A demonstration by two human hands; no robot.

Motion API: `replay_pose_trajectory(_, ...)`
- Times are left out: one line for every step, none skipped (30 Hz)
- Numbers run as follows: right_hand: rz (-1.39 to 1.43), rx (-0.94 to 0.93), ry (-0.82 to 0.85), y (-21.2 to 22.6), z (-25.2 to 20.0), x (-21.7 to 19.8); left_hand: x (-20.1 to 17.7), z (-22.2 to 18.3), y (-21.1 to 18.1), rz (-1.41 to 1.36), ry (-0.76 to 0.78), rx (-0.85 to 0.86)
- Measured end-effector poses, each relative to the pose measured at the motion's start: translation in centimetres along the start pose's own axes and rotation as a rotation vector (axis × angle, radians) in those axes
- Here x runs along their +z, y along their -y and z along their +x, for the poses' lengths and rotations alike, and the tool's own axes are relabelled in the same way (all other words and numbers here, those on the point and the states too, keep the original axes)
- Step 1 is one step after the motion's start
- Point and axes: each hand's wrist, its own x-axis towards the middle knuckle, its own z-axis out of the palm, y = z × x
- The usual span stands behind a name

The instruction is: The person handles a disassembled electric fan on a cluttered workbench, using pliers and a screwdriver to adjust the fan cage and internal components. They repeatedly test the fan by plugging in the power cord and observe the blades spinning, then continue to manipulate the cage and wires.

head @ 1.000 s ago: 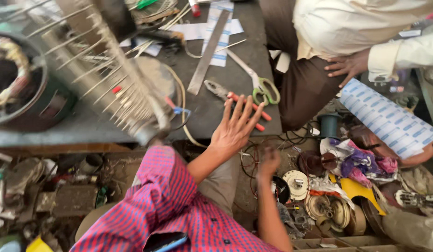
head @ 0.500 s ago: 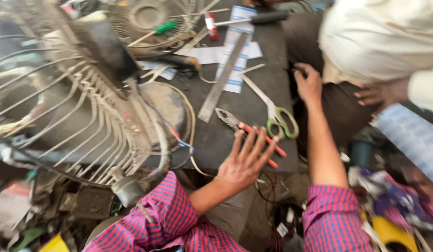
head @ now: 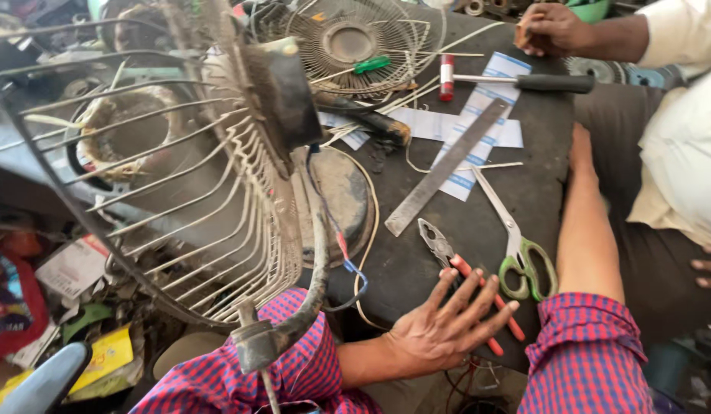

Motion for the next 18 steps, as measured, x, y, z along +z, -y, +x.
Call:
replay_pose_trajectory(-0.050,0.017,-0.004,0.1,0.0,0.0,0.1,0.0,-0.1,-0.002,-0.007,-0.003)
replay_pose_trajectory(-0.098,0.035,-0.004,0.2,0.2,-0.1,0.2,0.1,-0.1,0.000,-0.015,-0.005)
replay_pose_trajectory(-0.149,0.055,-0.010,0.3,0.5,0.0,0.2,0.1,0.1,0.002,-0.023,-0.007)
replay_pose_trajectory(-0.197,0.086,-0.007,0.4,0.3,0.1,0.2,0.0,0.1,-0.008,-0.031,-0.011)
replay_pose_trajectory(-0.249,0.121,-0.003,0.6,0.0,0.4,0.2,-0.1,0.1,-0.019,-0.040,-0.015)
replay_pose_trajectory(-0.306,0.158,0.003,0.6,-0.3,0.3,0.2,-0.2,0.0,-0.031,-0.050,-0.017)
replay_pose_trajectory(-0.360,0.203,0.008,0.6,-0.6,0.1,0.2,-0.2,-0.1,-0.029,-0.045,-0.013)
replay_pose_trajectory(-0.414,0.245,0.011,0.8,-0.6,0.1,0.3,-0.2,0.0,-0.021,-0.041,-0.010)
replay_pose_trajectory(-0.465,0.286,0.013,1.0,-0.7,-0.1,0.4,-0.3,0.0,-0.013,-0.037,-0.006)
replay_pose_trajectory(-0.508,0.327,0.012,1.1,-0.4,-0.4,0.5,-0.2,0.1,-0.003,-0.036,-0.002)
replay_pose_trajectory(-0.544,0.360,0.008,1.3,-0.5,-0.9,0.6,-0.1,0.2,0.006,-0.035,0.003)
replay_pose_trajectory(-0.574,0.395,0.011,1.4,-1.0,-1.5,0.6,-0.3,0.0,0.011,-0.030,0.009)
replay_pose_trajectory(-0.582,0.416,0.010,1.6,-1.9,-2.0,0.7,-0.5,-0.1,0.000,-0.041,0.002)
replay_pose_trajectory(-0.579,0.430,0.000,1.8,-2.8,-2.8,0.8,-0.4,-0.1,-0.010,-0.055,-0.001)
replay_pose_trajectory(-0.566,0.432,-0.014,2.2,-3.8,-2.9,0.9,-0.4,0.0,-0.020,-0.070,-0.003)
replay_pose_trajectory(-0.536,0.424,-0.031,2.6,-5.0,-3.5,0.9,-0.3,0.0,-0.035,-0.083,-0.006)
replay_pose_trajectory(-0.488,0.409,-0.046,3.2,-6.0,-3.3,1.0,-0.3,0.2,-0.050,-0.096,-0.009)
replay_pose_trajectory(-0.480,0.335,-0.075,3.9,-7.1,-2.8,1.0,-0.4,0.1,-0.068,-0.108,-0.014)
